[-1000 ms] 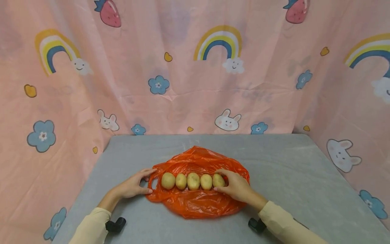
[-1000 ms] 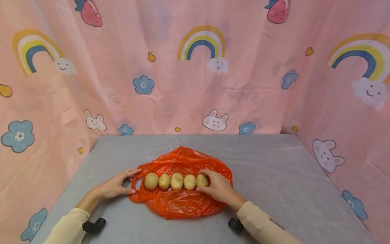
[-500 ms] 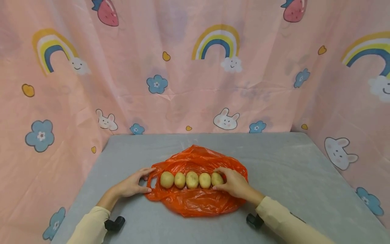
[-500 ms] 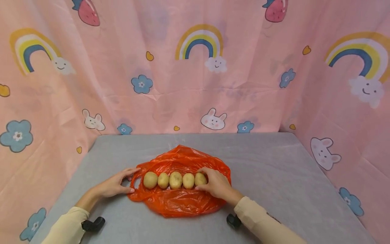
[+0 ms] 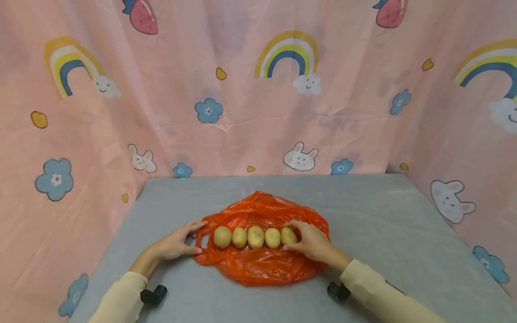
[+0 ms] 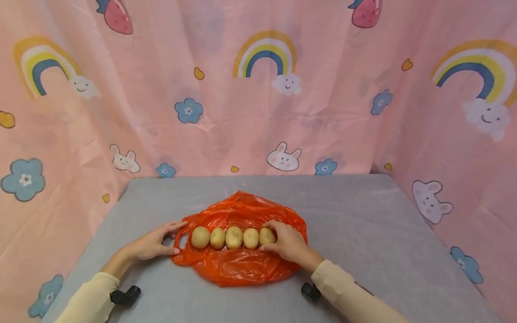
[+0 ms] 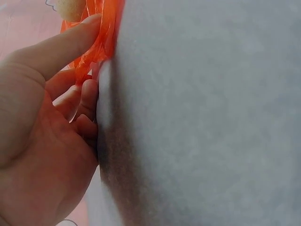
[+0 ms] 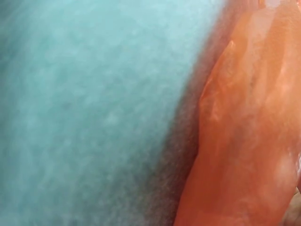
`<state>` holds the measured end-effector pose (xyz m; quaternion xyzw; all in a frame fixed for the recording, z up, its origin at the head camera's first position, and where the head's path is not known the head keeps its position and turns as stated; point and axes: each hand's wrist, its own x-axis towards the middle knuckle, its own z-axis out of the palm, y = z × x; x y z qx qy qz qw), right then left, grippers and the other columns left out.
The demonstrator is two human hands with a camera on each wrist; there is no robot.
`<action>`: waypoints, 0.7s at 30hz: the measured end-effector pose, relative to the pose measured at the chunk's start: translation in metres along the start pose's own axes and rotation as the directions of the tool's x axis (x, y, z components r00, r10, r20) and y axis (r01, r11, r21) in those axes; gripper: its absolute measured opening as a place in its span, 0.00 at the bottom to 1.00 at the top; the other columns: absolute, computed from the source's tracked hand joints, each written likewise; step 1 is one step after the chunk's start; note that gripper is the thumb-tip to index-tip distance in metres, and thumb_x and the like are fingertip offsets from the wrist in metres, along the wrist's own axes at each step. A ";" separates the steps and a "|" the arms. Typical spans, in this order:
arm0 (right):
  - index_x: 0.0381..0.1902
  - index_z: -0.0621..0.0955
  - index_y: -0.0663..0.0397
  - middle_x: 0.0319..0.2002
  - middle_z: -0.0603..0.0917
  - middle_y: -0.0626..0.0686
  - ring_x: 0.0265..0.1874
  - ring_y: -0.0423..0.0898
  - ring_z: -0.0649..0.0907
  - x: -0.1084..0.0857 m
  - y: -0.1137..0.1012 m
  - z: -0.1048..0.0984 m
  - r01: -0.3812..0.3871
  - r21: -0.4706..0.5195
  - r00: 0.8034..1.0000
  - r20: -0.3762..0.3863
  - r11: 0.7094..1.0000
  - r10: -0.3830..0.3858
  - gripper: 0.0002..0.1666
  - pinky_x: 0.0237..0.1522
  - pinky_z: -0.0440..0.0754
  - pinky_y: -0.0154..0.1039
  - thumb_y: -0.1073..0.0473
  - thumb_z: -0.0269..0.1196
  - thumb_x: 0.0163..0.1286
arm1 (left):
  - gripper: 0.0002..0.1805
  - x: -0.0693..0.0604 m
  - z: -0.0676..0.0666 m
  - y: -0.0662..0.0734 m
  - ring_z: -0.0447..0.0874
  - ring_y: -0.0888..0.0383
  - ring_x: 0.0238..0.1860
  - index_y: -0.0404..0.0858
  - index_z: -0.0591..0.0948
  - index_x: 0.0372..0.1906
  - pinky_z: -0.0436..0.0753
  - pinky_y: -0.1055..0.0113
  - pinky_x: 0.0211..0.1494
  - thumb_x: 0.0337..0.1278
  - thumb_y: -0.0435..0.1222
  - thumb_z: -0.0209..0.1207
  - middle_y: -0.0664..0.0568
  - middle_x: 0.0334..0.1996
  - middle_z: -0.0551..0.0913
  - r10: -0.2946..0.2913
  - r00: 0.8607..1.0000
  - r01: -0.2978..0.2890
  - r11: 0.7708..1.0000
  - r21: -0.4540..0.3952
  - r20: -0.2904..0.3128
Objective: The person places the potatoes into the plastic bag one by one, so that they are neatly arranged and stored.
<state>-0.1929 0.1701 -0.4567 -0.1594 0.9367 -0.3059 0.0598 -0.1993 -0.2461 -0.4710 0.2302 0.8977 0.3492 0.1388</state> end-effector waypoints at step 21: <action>0.70 0.72 0.60 0.69 0.75 0.62 0.69 0.62 0.74 -0.015 0.004 -0.010 0.034 0.118 0.986 0.156 0.992 -0.053 0.42 0.67 0.71 0.64 0.46 0.71 0.65 | 0.43 -0.005 0.005 0.007 0.69 0.52 0.54 0.37 0.65 0.76 0.68 0.49 0.62 0.59 0.45 0.69 0.37 0.69 0.67 -0.034 0.999 0.036 0.998 -0.057 0.039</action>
